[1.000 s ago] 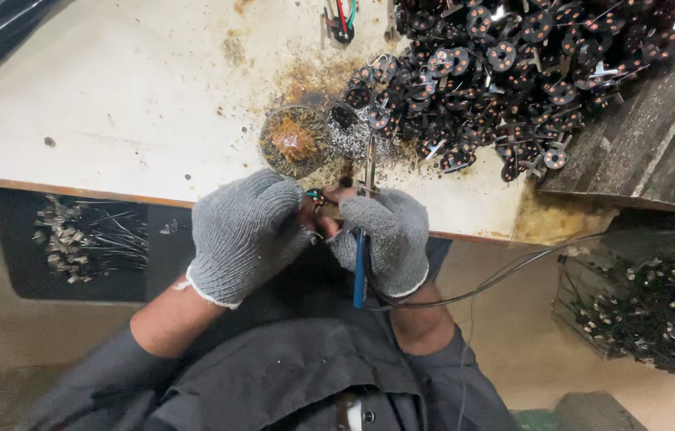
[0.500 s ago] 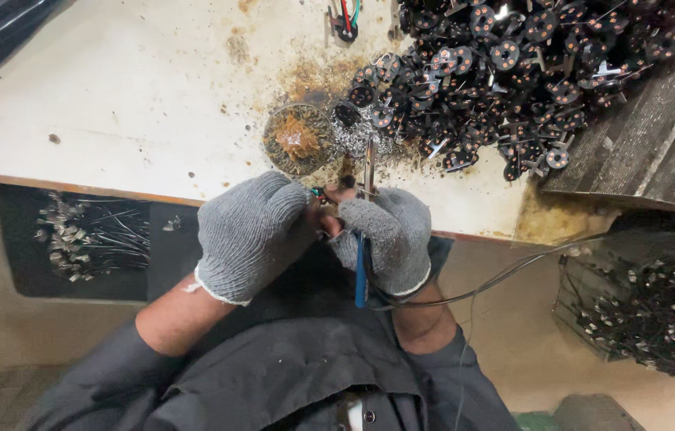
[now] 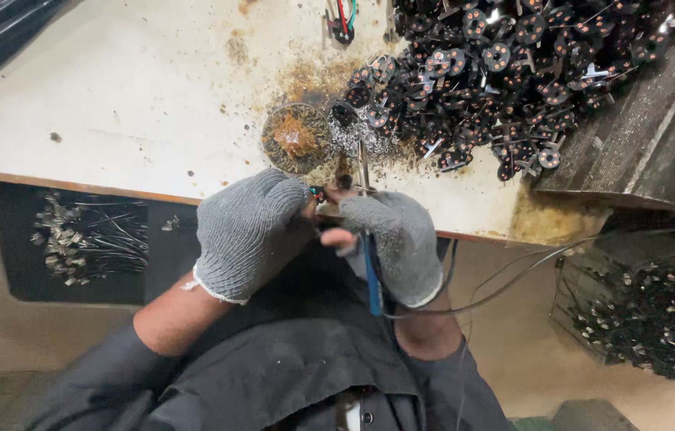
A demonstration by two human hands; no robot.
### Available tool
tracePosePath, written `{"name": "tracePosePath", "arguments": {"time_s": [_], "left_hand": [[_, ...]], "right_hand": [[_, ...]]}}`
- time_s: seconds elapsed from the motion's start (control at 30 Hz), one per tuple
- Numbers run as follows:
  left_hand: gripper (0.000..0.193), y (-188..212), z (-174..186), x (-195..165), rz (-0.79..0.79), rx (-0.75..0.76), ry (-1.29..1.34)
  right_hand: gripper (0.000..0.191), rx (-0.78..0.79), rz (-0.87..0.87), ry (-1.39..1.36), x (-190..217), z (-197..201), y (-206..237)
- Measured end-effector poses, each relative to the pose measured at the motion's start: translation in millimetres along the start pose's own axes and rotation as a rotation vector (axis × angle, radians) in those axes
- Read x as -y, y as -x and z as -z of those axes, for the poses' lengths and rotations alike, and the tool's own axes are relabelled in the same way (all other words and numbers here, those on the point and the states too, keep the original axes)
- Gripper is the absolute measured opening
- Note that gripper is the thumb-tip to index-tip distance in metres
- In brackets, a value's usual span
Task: The person solders colored wires onto small black electrical plug components at a workbench. They hold a component in one gloved hand, position a stripped wire end against its terminal, and apply a soldering iron to join them, placing finished pieces aside and repeating the process on successive components.
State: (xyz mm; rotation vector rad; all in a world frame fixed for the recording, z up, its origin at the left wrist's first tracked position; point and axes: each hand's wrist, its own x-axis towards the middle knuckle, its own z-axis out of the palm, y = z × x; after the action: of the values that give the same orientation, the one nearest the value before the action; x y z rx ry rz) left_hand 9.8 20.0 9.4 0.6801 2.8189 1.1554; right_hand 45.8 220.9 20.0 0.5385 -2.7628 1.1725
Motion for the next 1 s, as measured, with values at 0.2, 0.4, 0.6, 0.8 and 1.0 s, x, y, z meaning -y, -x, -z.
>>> {"name": "tracePosePath", "arguments": {"time_s": [0.2, 0.4, 0.6, 0.8, 1.0], "left_hand": [[0.018, 0.6, 2.4, 0.0, 0.017, 0.028, 0.053], [0.019, 1.0, 0.0, 0.2, 0.033, 0.029, -0.006], [0.018, 0.8, -3.2, 1.1, 0.034, 0.014, -0.038], [0.019, 1.1, -4.1, 1.7, 0.029, 0.03, -0.056], [0.019, 0.5, -1.6, 3.2, 0.02, 0.041, -0.025]], "right_hand": [[0.045, -0.11, 0.003, 0.008, -6.3, 2.7, 26.3], [0.023, -0.127, 0.098, 0.025, -20.9, -11.5, 36.9], [0.02, -0.073, 0.11, 0.04, -20.5, -7.6, 36.1], [0.02, -0.086, 0.108, 0.058, -22.2, -9.1, 36.6], [0.022, -0.191, 0.111, 0.059, -19.5, -14.0, 34.1]]}}
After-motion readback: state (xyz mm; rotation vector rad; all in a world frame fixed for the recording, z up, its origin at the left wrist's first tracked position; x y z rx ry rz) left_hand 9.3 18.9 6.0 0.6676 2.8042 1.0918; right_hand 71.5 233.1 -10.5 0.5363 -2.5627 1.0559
